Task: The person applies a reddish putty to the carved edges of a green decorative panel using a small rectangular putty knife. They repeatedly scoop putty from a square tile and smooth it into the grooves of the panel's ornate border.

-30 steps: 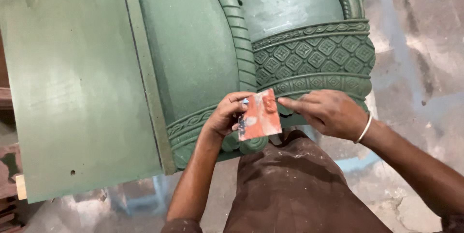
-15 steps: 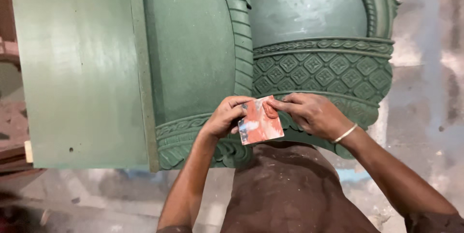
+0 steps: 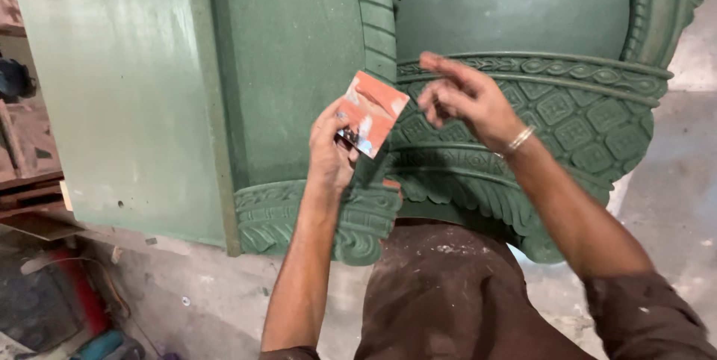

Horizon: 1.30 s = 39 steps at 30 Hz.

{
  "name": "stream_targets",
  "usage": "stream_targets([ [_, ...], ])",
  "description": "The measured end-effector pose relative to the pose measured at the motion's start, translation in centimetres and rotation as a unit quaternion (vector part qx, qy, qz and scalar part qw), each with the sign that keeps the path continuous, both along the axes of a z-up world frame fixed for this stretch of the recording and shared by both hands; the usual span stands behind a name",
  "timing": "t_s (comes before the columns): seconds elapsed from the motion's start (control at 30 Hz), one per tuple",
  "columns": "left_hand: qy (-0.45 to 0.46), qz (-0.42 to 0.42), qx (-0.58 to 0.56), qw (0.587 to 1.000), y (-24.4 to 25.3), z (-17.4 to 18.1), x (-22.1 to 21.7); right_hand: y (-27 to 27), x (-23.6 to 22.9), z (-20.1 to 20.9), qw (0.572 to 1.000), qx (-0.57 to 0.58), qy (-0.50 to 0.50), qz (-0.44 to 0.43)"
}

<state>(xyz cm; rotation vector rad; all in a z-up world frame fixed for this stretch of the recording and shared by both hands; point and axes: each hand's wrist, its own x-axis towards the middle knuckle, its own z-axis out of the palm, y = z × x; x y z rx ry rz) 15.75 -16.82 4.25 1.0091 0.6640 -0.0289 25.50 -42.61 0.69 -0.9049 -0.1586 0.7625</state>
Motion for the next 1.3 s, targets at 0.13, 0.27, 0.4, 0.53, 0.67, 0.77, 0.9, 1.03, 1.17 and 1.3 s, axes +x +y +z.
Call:
stream_targets([
  [0.13, -0.01, 0.007, -0.007, 1.0, -0.5, 0.5, 2.2, 5.1, 3.4, -3.5, 0.992, 0.015, 0.089, -0.084],
  [0.27, -0.006, -0.006, 0.014, 1.0, -0.9, 1.6, 2.0, 9.1, 5.2, -5.8, 0.982, 0.065, 0.14, -0.108],
  [0.4, -0.002, -0.02, 0.006, 1.0, -0.6, 2.4, 1.1, 10.7, 6.3, -6.6, 0.97, 0.095, 0.179, -0.131],
  [0.53, 0.008, -0.007, -0.004, 1.0, 0.0, 2.6, 0.5, 11.3, 6.8, -6.5, 0.97, 0.103, 0.18, -0.124],
  [0.67, 0.015, 0.011, 0.001, 1.0, 0.6, 2.6, 0.1, 11.7, 7.3, -5.9, 0.972, 0.111, 0.178, -0.106],
  [0.77, 0.021, 0.013, 0.001, 1.0, 1.2, 2.5, 0.0, 12.3, 7.8, -5.3, 0.967, 0.122, 0.196, -0.103],
  [0.9, 0.004, 0.017, -0.003, 1.0, 1.5, 2.8, 0.0, 13.3, 9.3, -4.9, 0.95, 0.096, 0.272, -0.117],
  [1.03, 0.032, 0.054, 0.0, 0.998, 0.9, 3.3, 0.1, 13.1, 10.6, -5.4, 0.928, 0.14, 0.339, -0.069],
  [1.17, 0.045, 0.054, 0.0, 0.997, 0.3, 3.4, -0.2, 11.4, 9.8, -6.5, 0.966, 0.098, 0.238, -0.008],
  [1.3, -0.016, 0.001, 0.003, 1.0, 0.3, 3.0, -1.2, 10.2, 8.3, -6.8, 0.989, -0.062, 0.133, 0.012],
])
